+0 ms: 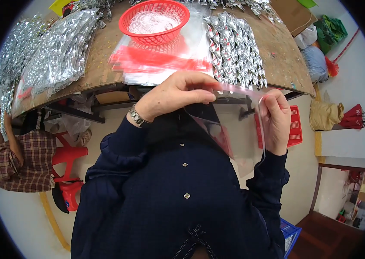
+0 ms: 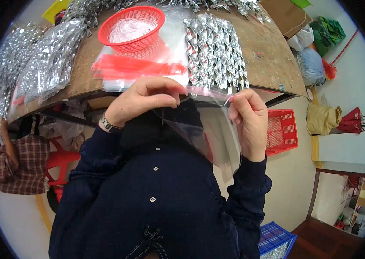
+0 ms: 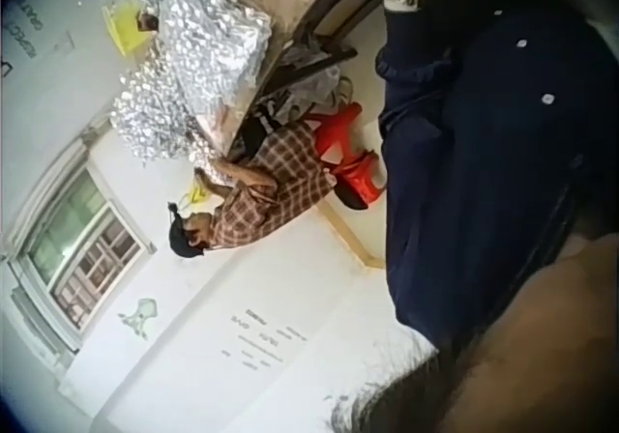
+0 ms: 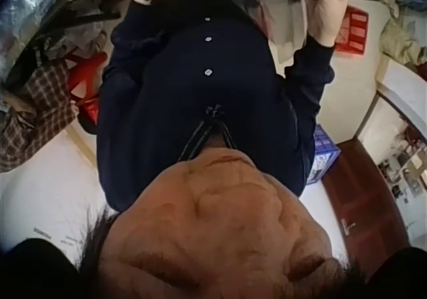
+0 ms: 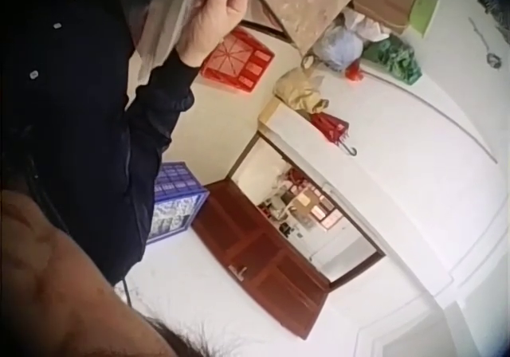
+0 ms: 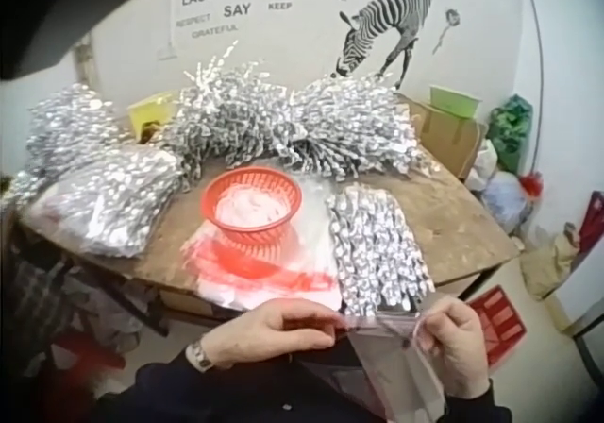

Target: Packaging silver tinsel decorations into plastic bags and attaching tags.

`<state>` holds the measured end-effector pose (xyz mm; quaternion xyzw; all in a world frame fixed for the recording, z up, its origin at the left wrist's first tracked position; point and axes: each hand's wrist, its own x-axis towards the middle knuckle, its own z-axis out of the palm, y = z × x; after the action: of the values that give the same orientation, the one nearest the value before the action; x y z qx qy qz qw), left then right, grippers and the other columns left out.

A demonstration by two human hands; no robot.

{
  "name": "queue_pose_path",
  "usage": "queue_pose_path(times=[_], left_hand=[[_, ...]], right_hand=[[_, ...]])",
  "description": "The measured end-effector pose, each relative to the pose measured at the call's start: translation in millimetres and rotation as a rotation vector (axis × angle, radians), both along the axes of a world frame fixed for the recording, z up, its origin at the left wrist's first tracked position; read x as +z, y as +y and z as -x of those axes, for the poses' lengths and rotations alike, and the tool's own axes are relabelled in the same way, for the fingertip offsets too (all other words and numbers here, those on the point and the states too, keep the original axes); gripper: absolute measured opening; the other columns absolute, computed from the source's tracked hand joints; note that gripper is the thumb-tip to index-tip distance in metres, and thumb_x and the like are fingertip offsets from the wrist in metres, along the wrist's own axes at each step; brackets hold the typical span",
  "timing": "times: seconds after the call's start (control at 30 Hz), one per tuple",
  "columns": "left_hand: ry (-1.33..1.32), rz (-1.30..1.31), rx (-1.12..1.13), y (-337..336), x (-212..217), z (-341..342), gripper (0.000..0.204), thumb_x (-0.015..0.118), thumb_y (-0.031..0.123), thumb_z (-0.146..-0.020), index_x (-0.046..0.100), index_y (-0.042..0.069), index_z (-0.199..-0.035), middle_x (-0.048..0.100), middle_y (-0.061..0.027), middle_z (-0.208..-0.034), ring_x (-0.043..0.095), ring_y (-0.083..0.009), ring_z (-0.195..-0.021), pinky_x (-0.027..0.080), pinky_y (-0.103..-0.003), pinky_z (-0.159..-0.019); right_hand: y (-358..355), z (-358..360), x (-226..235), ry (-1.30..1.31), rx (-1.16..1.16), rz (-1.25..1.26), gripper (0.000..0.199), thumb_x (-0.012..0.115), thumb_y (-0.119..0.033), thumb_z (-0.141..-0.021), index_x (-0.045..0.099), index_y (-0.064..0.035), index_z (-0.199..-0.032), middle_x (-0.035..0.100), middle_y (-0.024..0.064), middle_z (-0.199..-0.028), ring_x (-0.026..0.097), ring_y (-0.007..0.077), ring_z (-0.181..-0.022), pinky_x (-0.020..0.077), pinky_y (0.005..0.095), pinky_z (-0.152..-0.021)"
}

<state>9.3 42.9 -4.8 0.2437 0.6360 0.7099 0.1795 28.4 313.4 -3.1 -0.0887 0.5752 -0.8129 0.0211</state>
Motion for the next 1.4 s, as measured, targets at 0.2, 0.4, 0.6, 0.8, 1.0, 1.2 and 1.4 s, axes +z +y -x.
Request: queue_pose_path(times=[0.2,0.4,0.6,0.8,1.0,1.2,1.4], left_hand=[[0.132,0.180,0.032,1,19,2,0.025,0.063,0.010,-0.091,0.064,-0.001,-0.113,0.064,-0.0035,-0.094,0.059,-0.0081,-0.088,0.047,-0.023,-0.078],[0.042,0.236,0.058,22,7,1,0.019,0.057,0.014,-0.095,0.066,-0.003,-0.091,0.066,-0.0034,-0.077,0.060,-0.0087,-0.069,0.049,-0.023,-0.064],[-0.073,0.086,-0.020,20,-3,8,0.023,0.054,0.018,-0.097,0.066,-0.001,-0.095,0.068,-0.0054,-0.081,0.062,-0.0093,-0.071,0.050,-0.022,-0.064],[-0.123,0.013,-0.079,26,-5,6,0.024,0.054,0.021,-0.098,0.066,0.000,-0.099,0.065,-0.0016,-0.080,0.061,-0.0078,-0.067,0.048,-0.021,-0.063],[-0.167,0.015,-0.052,25,-7,2,0.023,0.055,0.019,-0.098,0.066,-0.001,-0.102,0.065,-0.0007,-0.084,0.061,-0.0068,-0.067,0.048,-0.020,-0.064],[-0.231,-0.074,-0.050,28,-10,-2,0.022,0.054,0.018,-0.098,0.066,0.000,-0.098,0.066,-0.0016,-0.084,0.061,-0.0074,-0.070,0.049,-0.020,-0.066],[-0.170,-0.099,0.009,30,-12,-3,0.018,0.057,0.015,-0.096,0.066,0.000,-0.094,0.067,-0.0020,-0.083,0.061,-0.0077,-0.070,0.049,-0.020,-0.067]], right_hand=[[-6,1,9,0.009,-0.050,-0.331,0.010,0.055,-0.011,-0.097,0.059,-0.0052,-0.091,0.054,-0.0023,-0.067,0.043,0.0034,-0.057,0.0314,0.0170,-0.054],[-11,2,5,0.127,-0.114,-0.383,0.008,0.059,-0.009,-0.093,0.062,-0.0032,-0.097,0.062,0.0019,-0.083,0.055,0.0081,-0.074,0.0413,0.0199,-0.065],[-15,-16,40,0.976,-0.484,-1.138,0.024,0.071,-0.008,-0.079,0.066,-0.0062,-0.103,0.065,0.0063,-0.105,0.060,0.0234,-0.100,0.0445,0.0341,-0.087],[-43,-29,40,1.123,-0.180,-1.373,0.033,0.076,-0.011,-0.069,0.067,-0.0094,-0.101,0.064,0.0022,-0.108,0.059,0.0230,-0.101,0.0406,0.0403,-0.095],[-48,-29,27,1.009,-0.109,-1.397,0.030,0.075,-0.009,-0.070,0.066,-0.0094,-0.098,0.062,0.0032,-0.098,0.059,0.0237,-0.094,0.0429,0.0392,-0.087],[-48,-29,22,1.080,-0.145,-1.372,0.027,0.075,-0.006,-0.070,0.066,-0.0081,-0.095,0.061,0.0039,-0.095,0.059,0.0245,-0.091,0.0445,0.0382,-0.081],[-45,-32,17,1.033,-0.073,-1.350,0.024,0.074,-0.005,-0.070,0.065,-0.0064,-0.091,0.061,0.0053,-0.096,0.059,0.0258,-0.090,0.0449,0.0377,-0.078]])
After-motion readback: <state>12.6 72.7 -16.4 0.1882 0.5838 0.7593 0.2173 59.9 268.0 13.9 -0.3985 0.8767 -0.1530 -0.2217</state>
